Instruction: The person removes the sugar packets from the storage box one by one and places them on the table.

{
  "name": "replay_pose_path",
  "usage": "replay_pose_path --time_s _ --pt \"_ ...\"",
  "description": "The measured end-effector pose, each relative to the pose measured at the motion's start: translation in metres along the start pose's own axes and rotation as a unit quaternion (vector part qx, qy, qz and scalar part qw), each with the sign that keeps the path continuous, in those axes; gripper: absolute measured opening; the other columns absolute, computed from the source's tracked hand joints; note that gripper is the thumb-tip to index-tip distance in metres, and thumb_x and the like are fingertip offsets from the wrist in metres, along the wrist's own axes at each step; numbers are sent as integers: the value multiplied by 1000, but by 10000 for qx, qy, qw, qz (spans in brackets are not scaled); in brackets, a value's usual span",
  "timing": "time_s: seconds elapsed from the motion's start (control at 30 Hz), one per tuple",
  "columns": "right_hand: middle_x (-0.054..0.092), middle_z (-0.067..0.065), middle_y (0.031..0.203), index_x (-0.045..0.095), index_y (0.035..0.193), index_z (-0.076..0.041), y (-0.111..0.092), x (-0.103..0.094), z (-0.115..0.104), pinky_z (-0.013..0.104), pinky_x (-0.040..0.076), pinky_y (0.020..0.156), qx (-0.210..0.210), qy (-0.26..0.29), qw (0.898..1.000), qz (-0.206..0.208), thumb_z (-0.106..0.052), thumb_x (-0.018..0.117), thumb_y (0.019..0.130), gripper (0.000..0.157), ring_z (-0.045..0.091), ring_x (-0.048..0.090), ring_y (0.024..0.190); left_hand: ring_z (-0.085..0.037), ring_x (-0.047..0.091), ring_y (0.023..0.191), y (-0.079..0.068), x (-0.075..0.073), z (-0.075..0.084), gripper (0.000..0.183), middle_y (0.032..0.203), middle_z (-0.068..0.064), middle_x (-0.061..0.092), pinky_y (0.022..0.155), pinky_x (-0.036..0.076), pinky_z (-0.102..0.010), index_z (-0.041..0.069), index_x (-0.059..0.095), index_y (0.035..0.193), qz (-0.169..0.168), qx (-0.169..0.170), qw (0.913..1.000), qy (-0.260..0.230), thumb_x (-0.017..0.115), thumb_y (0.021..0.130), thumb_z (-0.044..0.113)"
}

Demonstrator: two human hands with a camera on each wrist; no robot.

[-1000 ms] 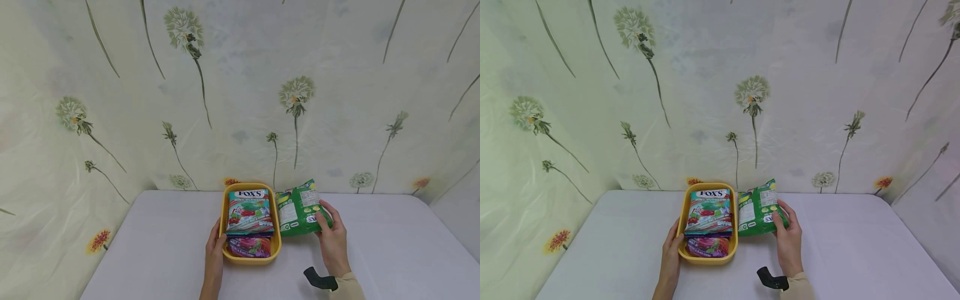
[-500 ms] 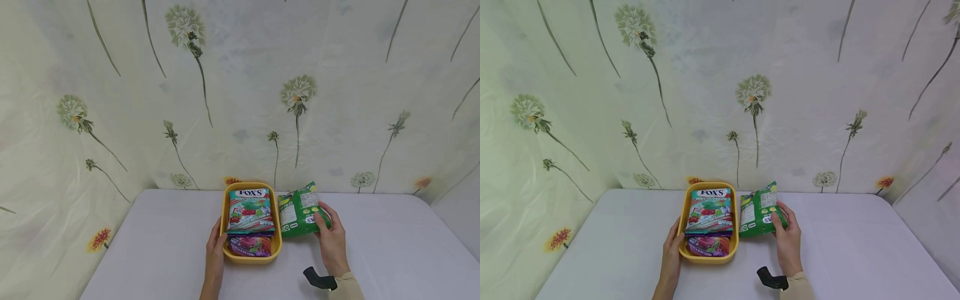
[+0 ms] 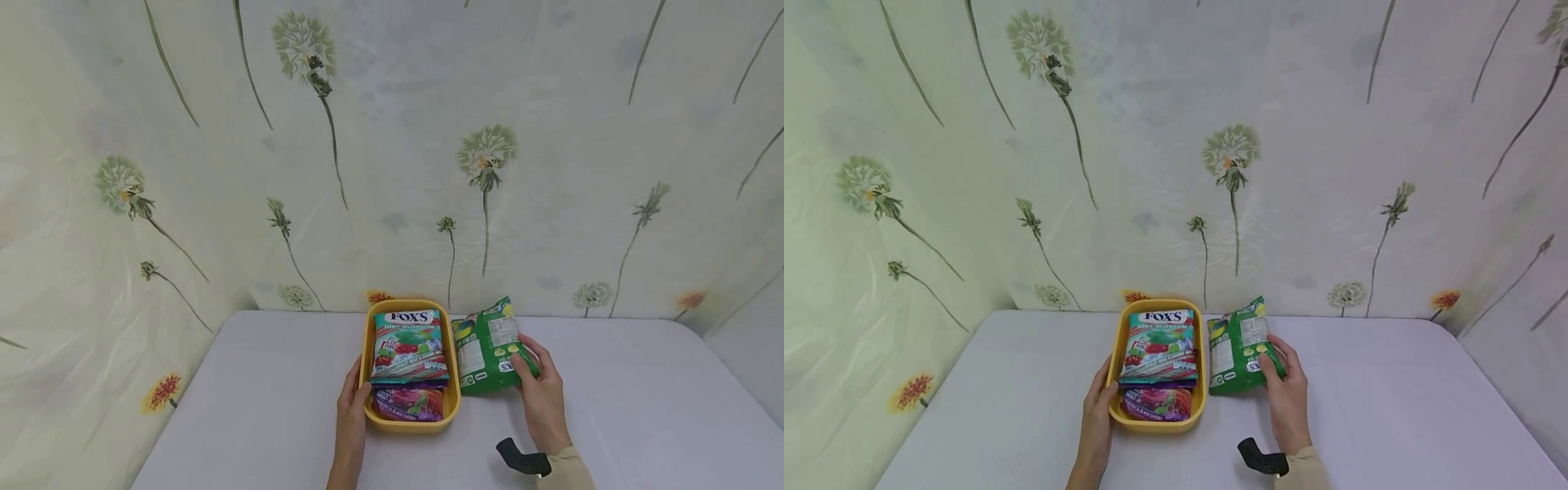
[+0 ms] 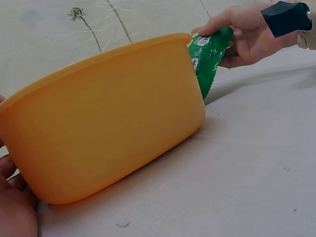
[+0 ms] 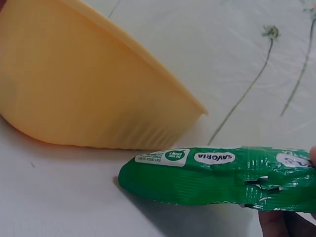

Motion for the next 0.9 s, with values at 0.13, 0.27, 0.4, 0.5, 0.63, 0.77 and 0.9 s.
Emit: replay_pose_path --time_s 0.13,0.27,0.4,0.5,0.63,0.77,0.9 --pt "35 5 151 36 143 -33 1 -3 3 7 49 81 -20 -182 9998 62 -41 54 92 54 3 47 116 -30 20 146 0 0 -1 55 156 -4 29 115 25 -50 23 35 146 11 -8 10000 7 48 93 23" --pt "35 7 151 36 143 -30 3 -8 5 5 47 80 -31 -250 9996 129 -38 53 93 53 1 46 116 -30 20 146 -1 0 0 55 156 -4 28 115 25 -50 23 35 146 7 -4 10000 -3 48 93 23" --pt "35 8 152 35 144 -29 5 -11 7 2 44 81 23 -498 9986 187 -38 53 94 54 1 45 117 -30 20 146 -1 0 1 55 156 -4 28 115 25 -50 23 35 146 19 -15 10000 11 48 92 23" --pt "35 8 152 34 145 -28 6 -13 8 1 42 80 68 -704 9973 217 -39 52 94 55 6 45 122 -30 20 146 -2 0 2 55 156 -4 29 115 25 -50 23 35 146 14 -24 10000 8 48 93 23" --pt "35 8 152 32 146 -25 7 -14 10 1 41 78 170 -957 9948 300 -37 50 96 54 18 42 131 -30 20 146 -2 -1 2 55 156 -4 28 116 24 -50 24 35 146 -4 -24 10000 -2 48 93 24" --pt "34 10 152 30 146 -21 9 -16 12 12 44 87 209 -1325 9902 377 -32 47 98 53 24 40 135 -30 20 146 -2 0 2 54 156 -4 28 116 24 -50 23 35 146 -9 -46 10000 -7 47 93 24" --pt "34 15 152 30 146 -17 11 -20 16 39 42 104 63 -1609 9863 362 -28 46 98 52 30 37 137 -30 20 146 -1 0 2 55 156 -4 28 116 24 -50 24 35 146 -7 -62 10000 -16 47 93 23"
Point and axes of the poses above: each hand's wrist, its own y-axis towards the middle knuckle, its own x-axis out of the palm, z = x × y, the point moved 4 cm from there along y, towards the middle knuckle
